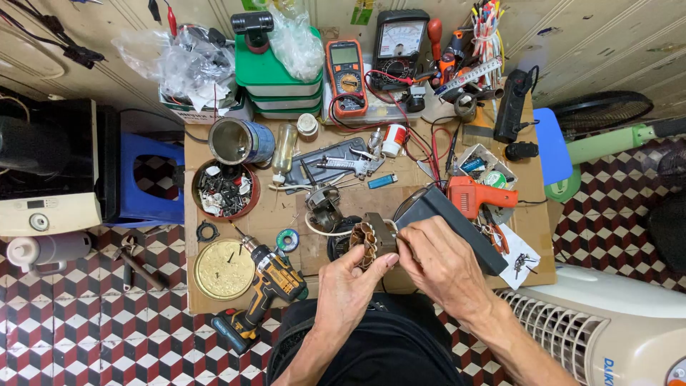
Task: The person works at a cluttered workbench taking apart a small electric motor, handling the copper-wound armature, stator housing and fan blade, separating components and repositioning parts and wires on the bench while sorting through small hardware in a parts tray.
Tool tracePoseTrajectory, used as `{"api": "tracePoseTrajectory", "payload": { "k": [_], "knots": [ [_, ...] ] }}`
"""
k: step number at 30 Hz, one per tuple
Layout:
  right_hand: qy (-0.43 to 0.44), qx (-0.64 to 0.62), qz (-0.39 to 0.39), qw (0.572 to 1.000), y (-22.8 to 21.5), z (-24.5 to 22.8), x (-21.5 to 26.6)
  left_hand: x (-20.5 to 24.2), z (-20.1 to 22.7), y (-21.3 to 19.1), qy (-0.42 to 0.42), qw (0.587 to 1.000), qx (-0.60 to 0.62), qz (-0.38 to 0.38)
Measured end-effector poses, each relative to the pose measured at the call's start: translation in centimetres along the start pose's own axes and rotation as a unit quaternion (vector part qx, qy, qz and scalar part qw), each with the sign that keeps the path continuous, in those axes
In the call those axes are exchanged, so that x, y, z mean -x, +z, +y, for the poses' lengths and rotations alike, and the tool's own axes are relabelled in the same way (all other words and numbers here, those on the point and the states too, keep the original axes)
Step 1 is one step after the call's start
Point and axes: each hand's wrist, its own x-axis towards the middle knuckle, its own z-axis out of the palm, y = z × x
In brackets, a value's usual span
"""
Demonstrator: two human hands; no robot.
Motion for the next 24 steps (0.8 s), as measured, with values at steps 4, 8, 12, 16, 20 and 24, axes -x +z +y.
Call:
{"api": "tracePoseTrajectory", "payload": {
  "k": [4, 8, 12, 16, 20, 24],
  "knots": [
    [0.088, -0.046, 0.028, 0.995, 0.2, -0.7, 0.9, -0.3, -0.2, -0.4, 0.012, 1.0, 0.019, -0.011],
    [0.291, -0.161, 0.022, 0.943, 0.2, -1.2, 1.9, -0.2, -0.2, -0.7, -0.013, 0.999, 0.028, -0.038],
    [0.435, -0.346, 0.012, 0.831, 1.6, -0.3, 3.7, -0.8, -1.9, -0.4, 0.008, 0.996, 0.07, -0.048],
    [0.512, -0.451, -0.024, 0.73, 3.3, 1.3, 5.3, -1.5, -3.1, -0.1, -0.011, 0.99, 0.127, -0.051],
    [0.581, -0.544, -0.066, 0.601, 2.4, 1.6, 6.1, -1.8, -3.1, 0.0, -0.052, 0.986, 0.137, -0.075],
    [0.576, -0.52, -0.102, 0.623, 0.6, 2.6, 8.1, -1.4, -2.3, 0.4, -0.06, 0.987, 0.125, -0.085]
  ]
}}
